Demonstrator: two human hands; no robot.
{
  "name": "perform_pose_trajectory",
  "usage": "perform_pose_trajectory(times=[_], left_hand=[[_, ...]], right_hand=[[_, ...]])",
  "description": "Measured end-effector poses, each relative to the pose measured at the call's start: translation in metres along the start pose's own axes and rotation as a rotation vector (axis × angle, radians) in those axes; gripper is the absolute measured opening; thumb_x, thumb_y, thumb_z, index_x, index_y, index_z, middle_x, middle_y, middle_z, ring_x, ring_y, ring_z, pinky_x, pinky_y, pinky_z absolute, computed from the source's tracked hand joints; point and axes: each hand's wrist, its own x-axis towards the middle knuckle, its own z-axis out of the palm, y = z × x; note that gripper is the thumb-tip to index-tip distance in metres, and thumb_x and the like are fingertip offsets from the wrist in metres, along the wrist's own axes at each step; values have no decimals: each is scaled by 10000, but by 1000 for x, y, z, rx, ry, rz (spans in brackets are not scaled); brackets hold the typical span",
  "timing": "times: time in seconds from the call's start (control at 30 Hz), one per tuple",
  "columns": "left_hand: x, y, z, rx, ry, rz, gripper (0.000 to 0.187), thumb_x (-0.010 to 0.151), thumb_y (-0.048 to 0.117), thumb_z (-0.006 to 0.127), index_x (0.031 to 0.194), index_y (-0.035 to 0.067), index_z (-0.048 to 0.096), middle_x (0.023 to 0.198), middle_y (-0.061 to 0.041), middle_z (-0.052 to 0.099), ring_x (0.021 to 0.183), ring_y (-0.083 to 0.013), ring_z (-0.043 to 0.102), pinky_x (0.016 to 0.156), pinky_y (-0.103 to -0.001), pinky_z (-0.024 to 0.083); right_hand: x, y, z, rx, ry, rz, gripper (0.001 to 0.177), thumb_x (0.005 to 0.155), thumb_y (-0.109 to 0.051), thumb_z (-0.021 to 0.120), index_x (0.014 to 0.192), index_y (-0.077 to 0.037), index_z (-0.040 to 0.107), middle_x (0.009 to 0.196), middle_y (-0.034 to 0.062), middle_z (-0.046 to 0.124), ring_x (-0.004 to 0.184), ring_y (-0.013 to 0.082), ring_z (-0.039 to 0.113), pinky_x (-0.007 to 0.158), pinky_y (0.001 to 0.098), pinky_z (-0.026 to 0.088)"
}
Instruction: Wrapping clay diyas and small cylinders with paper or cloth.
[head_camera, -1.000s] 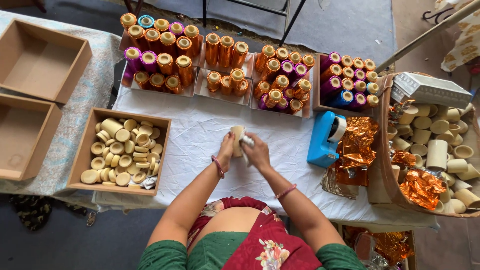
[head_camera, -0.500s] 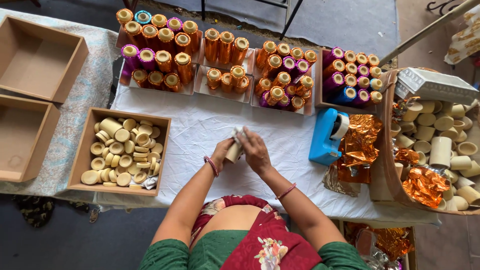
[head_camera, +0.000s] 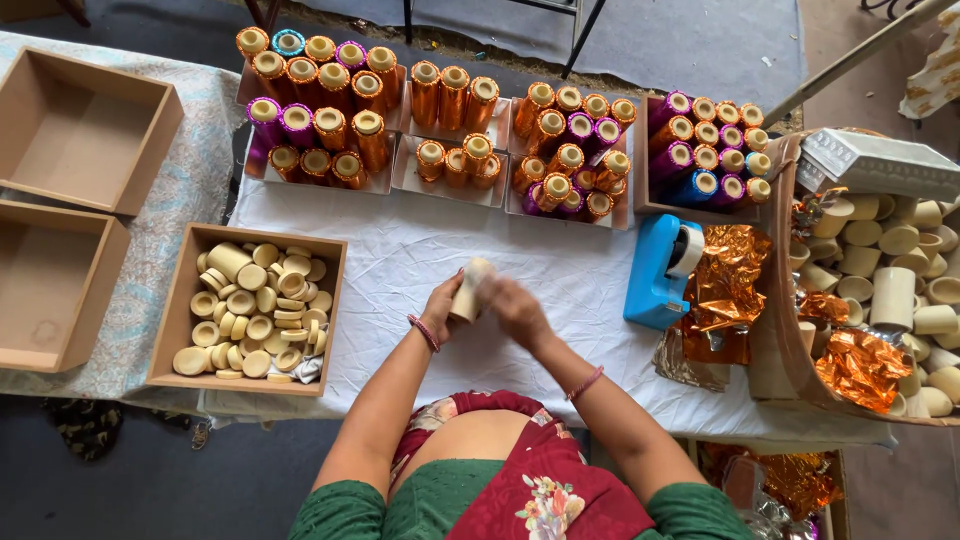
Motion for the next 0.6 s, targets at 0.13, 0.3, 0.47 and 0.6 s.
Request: perform_pose_trajectory(times=[0.13, 0.3, 0.47, 0.6], left_hand=[[-28, 8, 24, 46, -15, 1, 544, 1003, 543, 539, 1320, 111, 631, 1095, -81, 737, 900, -203, 725, 757, -338, 592], [-7, -14, 10, -22, -93, 30, 495, 1020, 513, 508, 1308, 131, 632, 1108, -29, 715, 907, -154, 687, 680, -327, 568], [-26, 1, 27, -93, -119, 66, 449, 984, 487, 512, 1306, 190, 609, 1116, -16, 712, 924, -158, 695, 750, -331, 595], [-33, 12, 31, -35, -17, 18, 481, 1027, 539, 488, 1274, 141, 599, 1085, -28, 700, 941, -145, 684, 765, -326, 592]], right_hand=[[17, -9, -35, 161, 330, 318, 493, 836, 24, 685, 1311, -109, 663, 1359, 123, 653, 1159, 328, 670, 966, 388, 582], [16, -34, -61, 3, 289, -291, 526, 815, 29, 682, 1300, -175, 667, 1373, 88, 617, 1085, 294, 666, 937, 424, 577], [20, -33, -58, 51, 323, -109, 444, 882, -8, 686, 1300, -153, 647, 1312, 96, 628, 1127, 277, 644, 959, 402, 591], [16, -26, -39, -5, 228, -338, 432, 950, -119, 739, 1364, -76, 623, 1218, 160, 649, 940, 224, 625, 807, 379, 581]])
